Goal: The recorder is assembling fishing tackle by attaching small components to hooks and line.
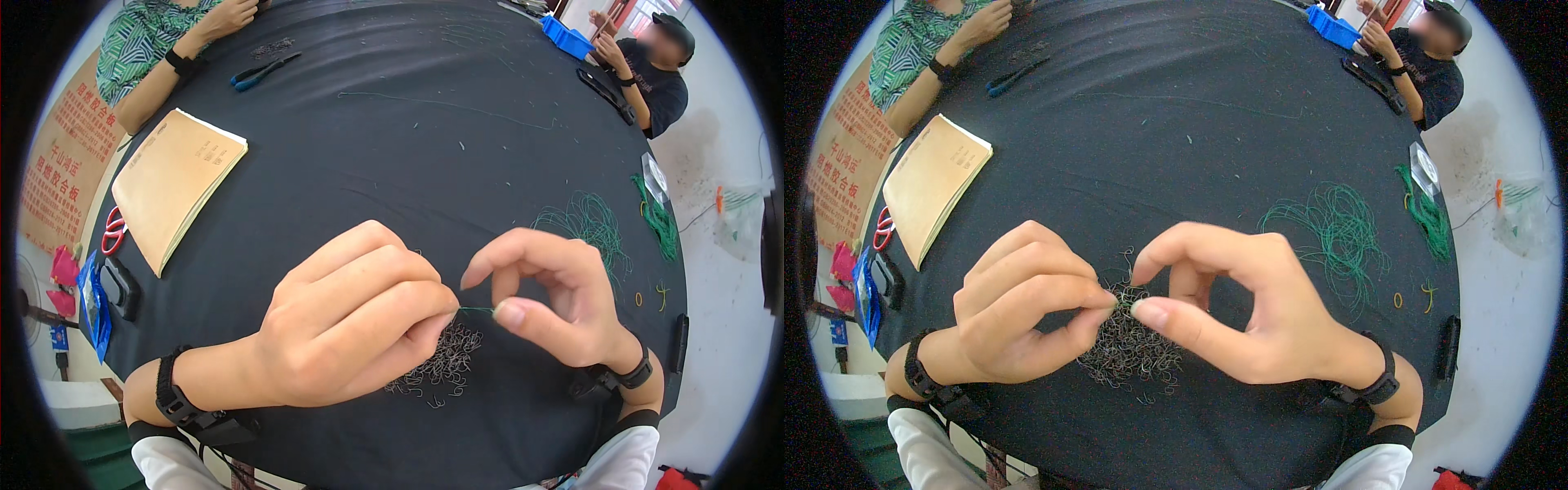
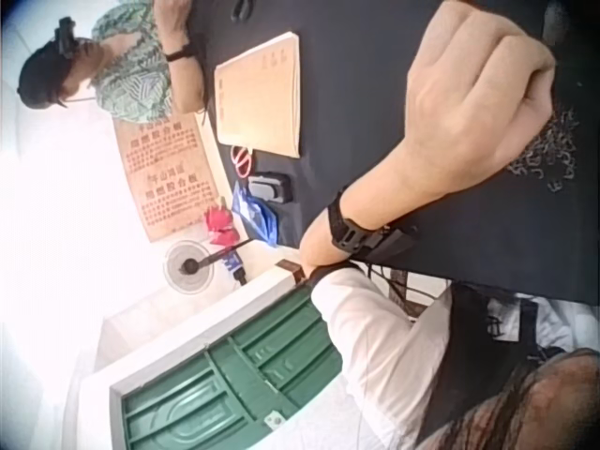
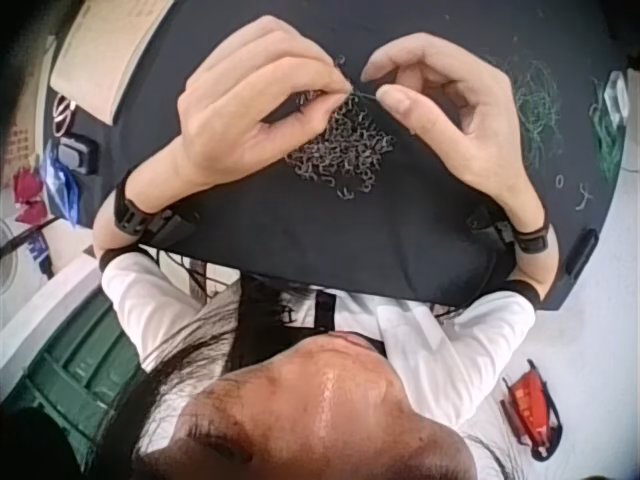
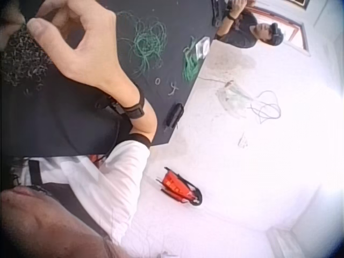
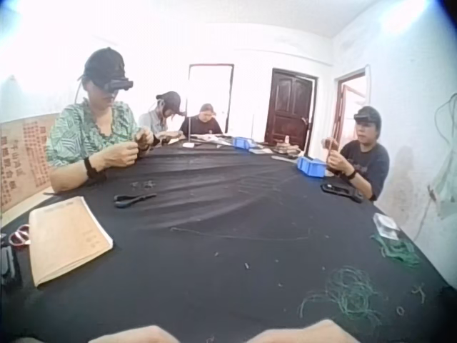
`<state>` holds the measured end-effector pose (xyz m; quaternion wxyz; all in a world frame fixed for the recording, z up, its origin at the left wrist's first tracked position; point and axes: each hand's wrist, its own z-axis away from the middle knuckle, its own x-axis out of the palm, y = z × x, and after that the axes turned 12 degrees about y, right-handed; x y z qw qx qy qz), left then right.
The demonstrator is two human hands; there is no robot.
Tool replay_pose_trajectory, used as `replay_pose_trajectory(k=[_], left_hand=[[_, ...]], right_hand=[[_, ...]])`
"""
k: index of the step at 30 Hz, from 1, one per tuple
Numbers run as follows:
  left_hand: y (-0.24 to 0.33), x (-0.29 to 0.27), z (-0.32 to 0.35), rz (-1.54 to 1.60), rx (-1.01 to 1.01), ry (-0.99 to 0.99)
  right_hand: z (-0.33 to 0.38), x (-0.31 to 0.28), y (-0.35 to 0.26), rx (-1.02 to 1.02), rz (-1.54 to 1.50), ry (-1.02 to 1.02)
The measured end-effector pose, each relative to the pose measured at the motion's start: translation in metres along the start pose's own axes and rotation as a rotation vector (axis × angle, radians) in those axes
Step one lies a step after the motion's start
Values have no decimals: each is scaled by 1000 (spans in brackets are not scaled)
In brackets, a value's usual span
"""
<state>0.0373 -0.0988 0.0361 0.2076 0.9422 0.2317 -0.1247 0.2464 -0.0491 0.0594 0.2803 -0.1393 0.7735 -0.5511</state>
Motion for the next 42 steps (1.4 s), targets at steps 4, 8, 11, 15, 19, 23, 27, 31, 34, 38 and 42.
replay_pose_trajectory(k=[4, 8, 11, 15, 19, 23, 27, 31, 34, 38, 42], left_hand=[[1, 2, 3, -18, 22, 2], [3, 2, 4, -37, 52, -9], [2, 1, 4, -45, 69, -14], [0, 4, 4, -15, 31, -13], [1, 4, 3, 32, -44, -27], [1, 3, 3, 46, -60, -40], [0, 3, 5, 43, -44, -29], [-1, 3, 5, 35, -29, -24], [0, 3, 5, 25, -19, -21], [1, 1, 3, 40, -60, -26], [1, -4, 0, 78, -172, -87]], right_hand=[[4, 6, 2, 71, -55, -65], [6, 9, 1, 142, -119, -74], [7, 11, -1, 185, -180, -56], [9, 10, -1, 274, -260, -34], [9, 10, -1, 303, -298, -32], [9, 10, -1, 304, -293, -26], [10, 11, 0, 299, -295, -22], [9, 12, -1, 289, -274, -17], [9, 11, 1, 279, -261, -30], [6, 10, -1, 251, -200, -34], [5, 7, -5, 199, -81, 44]])
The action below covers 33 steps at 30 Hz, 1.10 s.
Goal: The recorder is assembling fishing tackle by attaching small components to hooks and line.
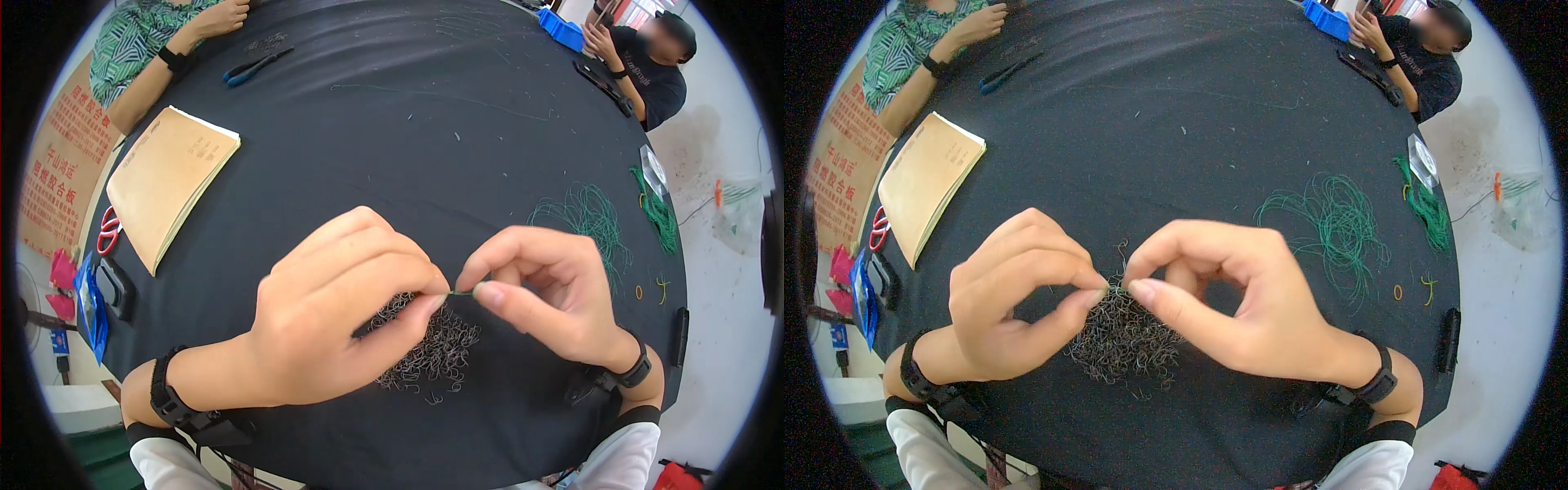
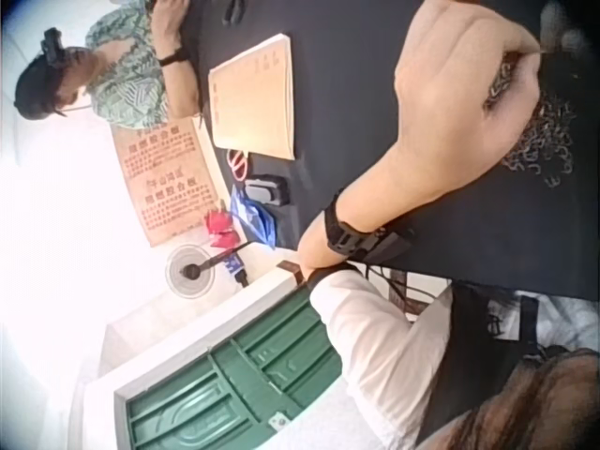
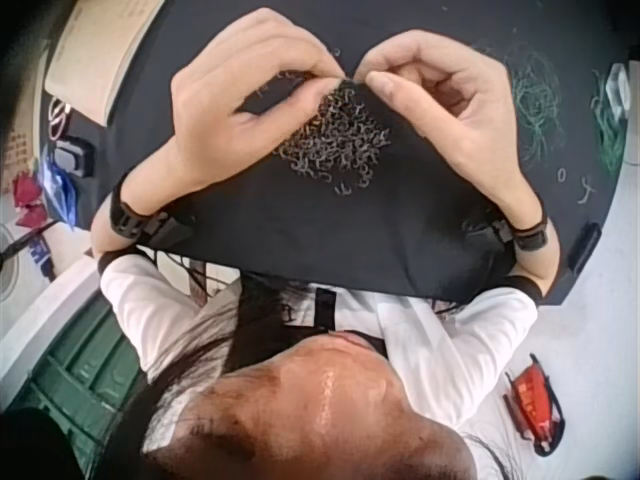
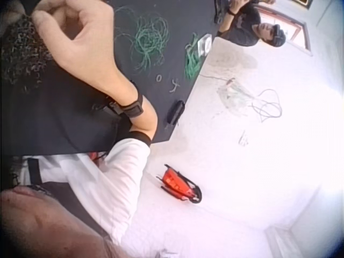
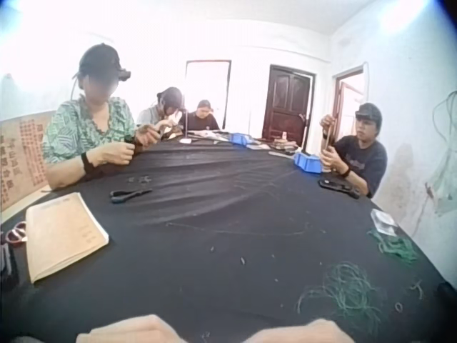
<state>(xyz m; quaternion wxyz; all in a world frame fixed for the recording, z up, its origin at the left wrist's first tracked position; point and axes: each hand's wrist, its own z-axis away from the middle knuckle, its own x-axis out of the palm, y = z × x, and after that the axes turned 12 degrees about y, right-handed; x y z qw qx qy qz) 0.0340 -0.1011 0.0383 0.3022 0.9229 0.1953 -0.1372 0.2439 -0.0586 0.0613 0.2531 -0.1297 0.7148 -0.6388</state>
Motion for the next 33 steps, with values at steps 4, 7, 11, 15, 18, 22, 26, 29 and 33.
replay_pose_trajectory(k=[4, 7, 11, 15, 18, 22, 26, 29, 33], left_hand=[[-2, -2, 2, 54, -134, -8], [-2, -3, 2, 109, -252, -37], [-1, -4, 3, 231, -404, -71], [-1, -4, 5, 430, -561, -70], [3, -3, 2, 567, -756, -51], [4, -1, 1, 687, -894, 32], [2, -2, 2, 696, -918, 54], [3, -1, 2, 671, -916, 81], [3, 0, 3, 585, -844, 98]], right_hand=[[-6, -7, 6, -249, 149, 35], [-11, -11, 4, -394, 264, 52], [-14, -17, 3, -421, 319, 59], [-17, -14, 10, -294, 234, 60], [-16, -11, 16, -197, 184, 34], [-13, -2, 20, -94, 93, 52], [-10, 5, 22, -180, 168, 57], [-10, 8, 24, -258, 210, 56], [-6, 14, 22, -351, 272, 111]])
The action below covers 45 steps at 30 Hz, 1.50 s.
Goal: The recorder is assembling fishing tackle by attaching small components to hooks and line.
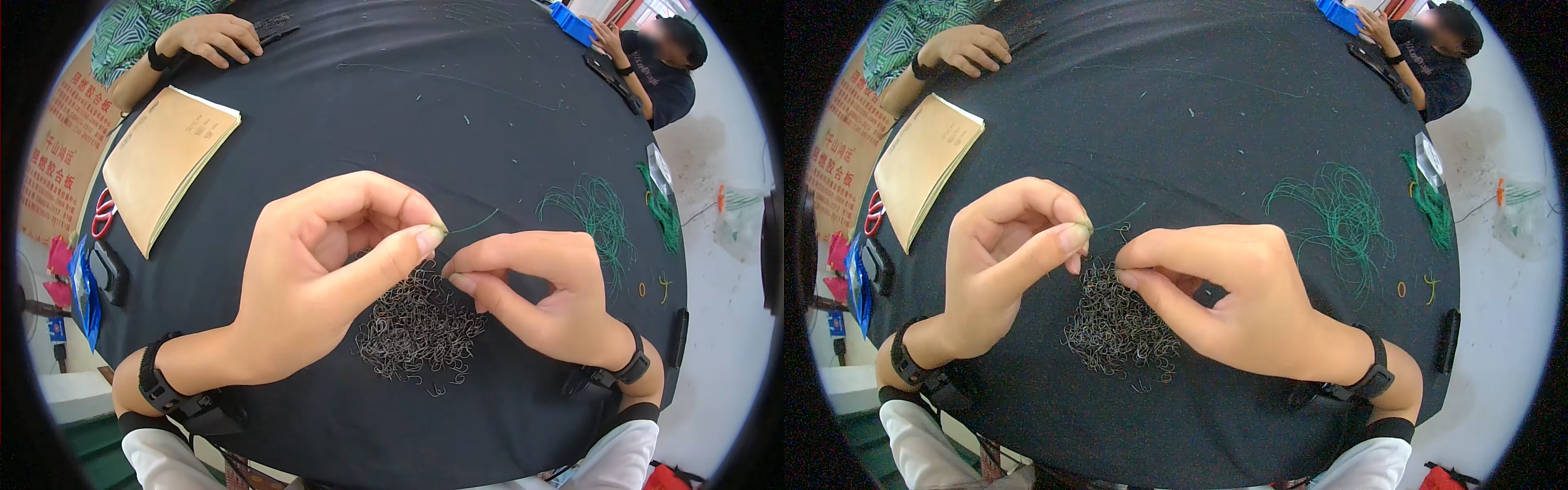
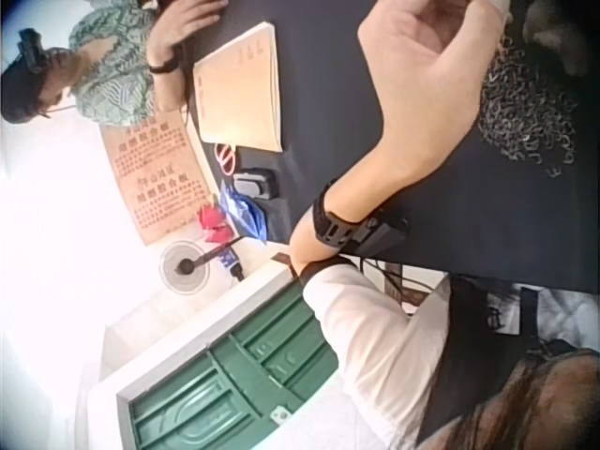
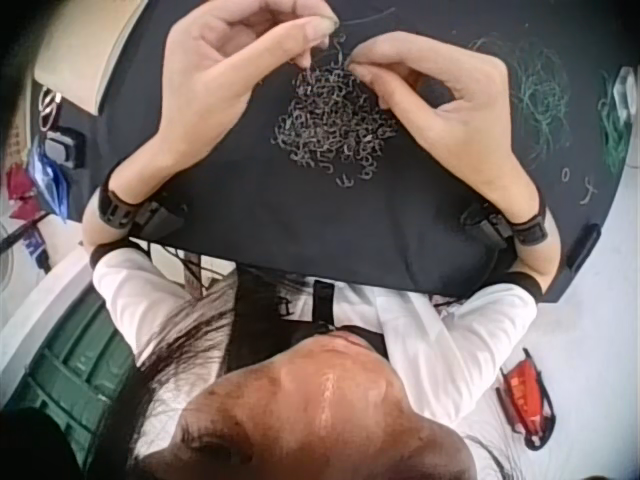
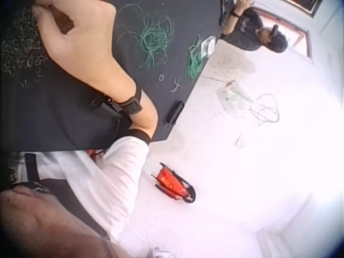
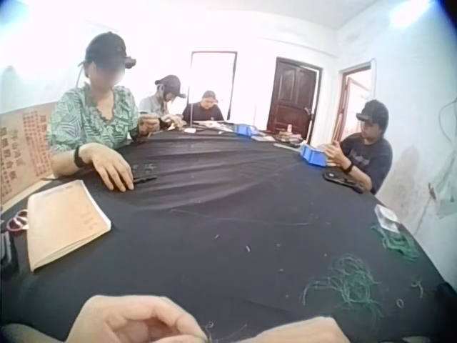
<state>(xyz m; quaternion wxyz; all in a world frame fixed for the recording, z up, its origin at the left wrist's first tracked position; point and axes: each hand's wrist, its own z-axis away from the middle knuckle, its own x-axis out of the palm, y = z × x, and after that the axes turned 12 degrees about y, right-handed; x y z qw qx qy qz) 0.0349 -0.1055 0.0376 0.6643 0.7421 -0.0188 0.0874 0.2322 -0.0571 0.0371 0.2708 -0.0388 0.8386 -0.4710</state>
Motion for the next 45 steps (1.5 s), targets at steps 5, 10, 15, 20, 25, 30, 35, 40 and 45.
replay_pose_trajectory(k=[5, 10, 15, 20, 25, 30, 35, 40, 45], left_hand=[[-6, -2, -1, -217, 318, -5], [-8, -3, -4, -444, 625, 1], [-9, -3, -7, -563, 868, -5], [-8, -2, -10, -551, 989, -67], [-8, 0, -8, -526, 1021, -73], [-6, -4, -6, -523, 1034, -63], [1, -4, -5, -493, 976, -73], [-1, -4, -6, -509, 968, -52], [-7, -5, -8, -537, 1030, -16]], right_hand=[[-2, 1, -1, -263, 185, 4], [-3, -5, -13, -465, 393, -8], [-8, -7, -18, -653, 383, 151], [-14, -16, -21, -694, 429, 188], [-23, -18, -14, -702, 402, 181], [-22, -14, -11, -284, 204, 24], [-13, -9, -9, -41, -9, -76], [-10, -4, -6, -322, 75, -67], [-3, -5, -17, -587, 383, -68]])
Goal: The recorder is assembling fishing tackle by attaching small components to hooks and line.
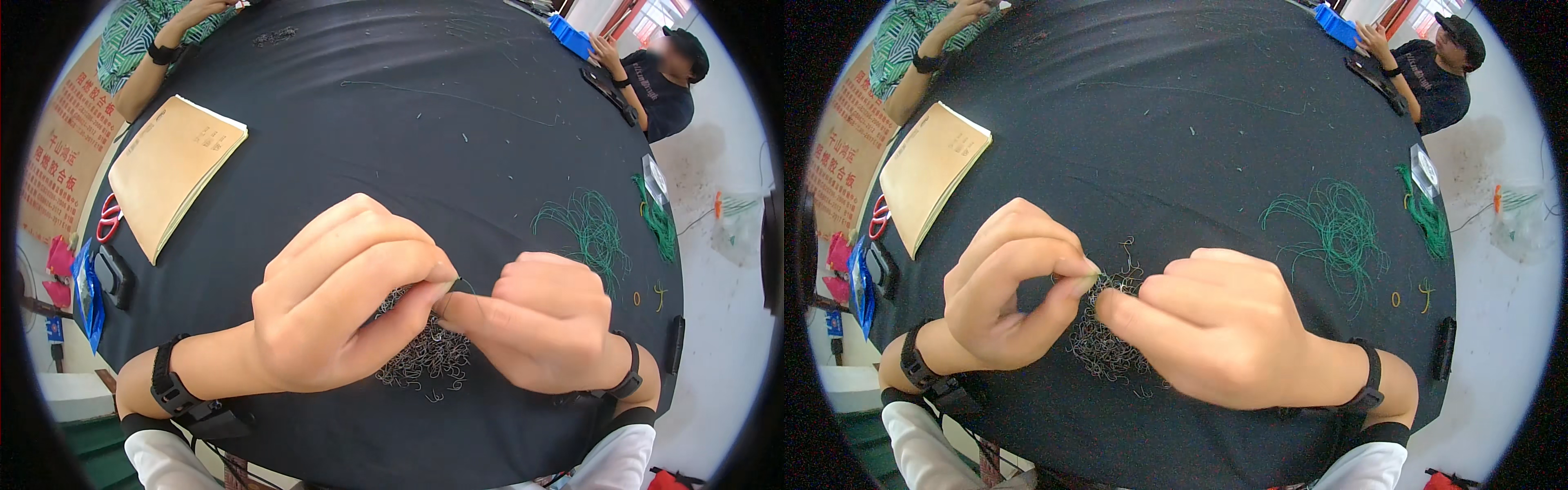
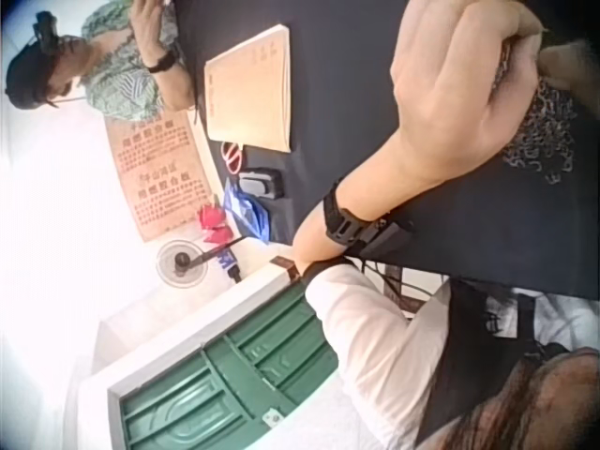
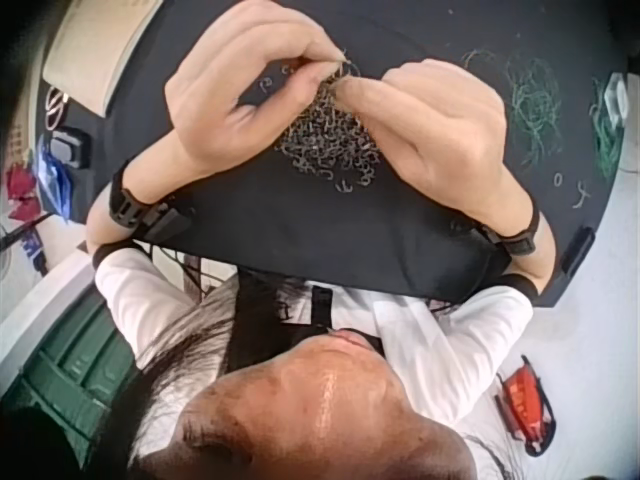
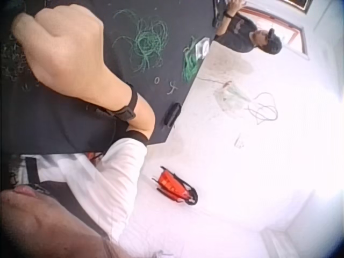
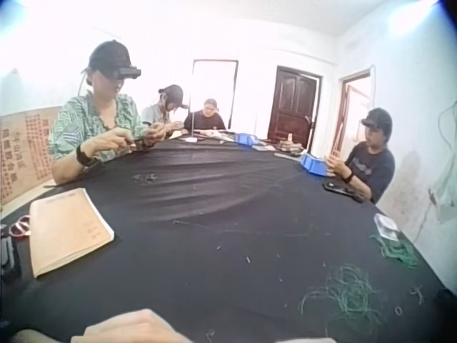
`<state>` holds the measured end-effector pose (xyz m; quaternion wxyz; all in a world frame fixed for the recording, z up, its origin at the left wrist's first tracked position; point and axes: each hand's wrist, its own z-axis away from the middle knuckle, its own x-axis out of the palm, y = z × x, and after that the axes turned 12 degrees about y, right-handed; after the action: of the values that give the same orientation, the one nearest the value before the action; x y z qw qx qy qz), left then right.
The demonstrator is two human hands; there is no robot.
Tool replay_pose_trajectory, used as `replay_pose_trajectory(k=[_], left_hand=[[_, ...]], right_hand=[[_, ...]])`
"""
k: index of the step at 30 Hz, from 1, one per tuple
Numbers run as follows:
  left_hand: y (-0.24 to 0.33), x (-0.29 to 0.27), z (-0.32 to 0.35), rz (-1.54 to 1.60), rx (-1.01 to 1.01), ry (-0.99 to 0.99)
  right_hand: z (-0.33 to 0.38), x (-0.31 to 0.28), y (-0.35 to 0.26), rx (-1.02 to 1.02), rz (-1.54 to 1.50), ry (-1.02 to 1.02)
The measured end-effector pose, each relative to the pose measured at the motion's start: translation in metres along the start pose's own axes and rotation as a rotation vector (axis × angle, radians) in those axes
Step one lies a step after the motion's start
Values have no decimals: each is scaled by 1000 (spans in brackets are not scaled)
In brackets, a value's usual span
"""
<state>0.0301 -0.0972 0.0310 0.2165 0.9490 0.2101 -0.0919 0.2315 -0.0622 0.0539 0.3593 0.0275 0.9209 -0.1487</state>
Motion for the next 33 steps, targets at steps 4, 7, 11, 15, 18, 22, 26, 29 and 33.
replay_pose_trajectory(k=[4, 7, 11, 15, 18, 22, 26, 29, 33], left_hand=[[1, 4, -2, -44, 98, 14], [1, 5, 2, -65, 154, 28], [5, 4, -1, -47, 218, 12], [5, 2, -1, -33, 232, 21], [5, 3, 0, -35, 202, 61], [6, 2, 0, -79, 157, 61], [3, 1, 0, -92, 144, 25], [2, 1, 0, -90, 169, 16], [3, 2, 0, -91, 240, -14]], right_hand=[[-7, -5, -5, -127, 64, 152], [-14, -12, -7, -148, 122, 177], [-20, -15, 3, -99, 84, 225], [-15, -11, 12, 106, -95, 139], [-10, -7, 15, 203, -225, 65], [-2, 0, 13, 132, -232, 38], [-1, -3, 7, -92, -48, 20], [-5, -9, -3, -202, 61, 54], [-14, -11, -5, -205, 100, 195]])
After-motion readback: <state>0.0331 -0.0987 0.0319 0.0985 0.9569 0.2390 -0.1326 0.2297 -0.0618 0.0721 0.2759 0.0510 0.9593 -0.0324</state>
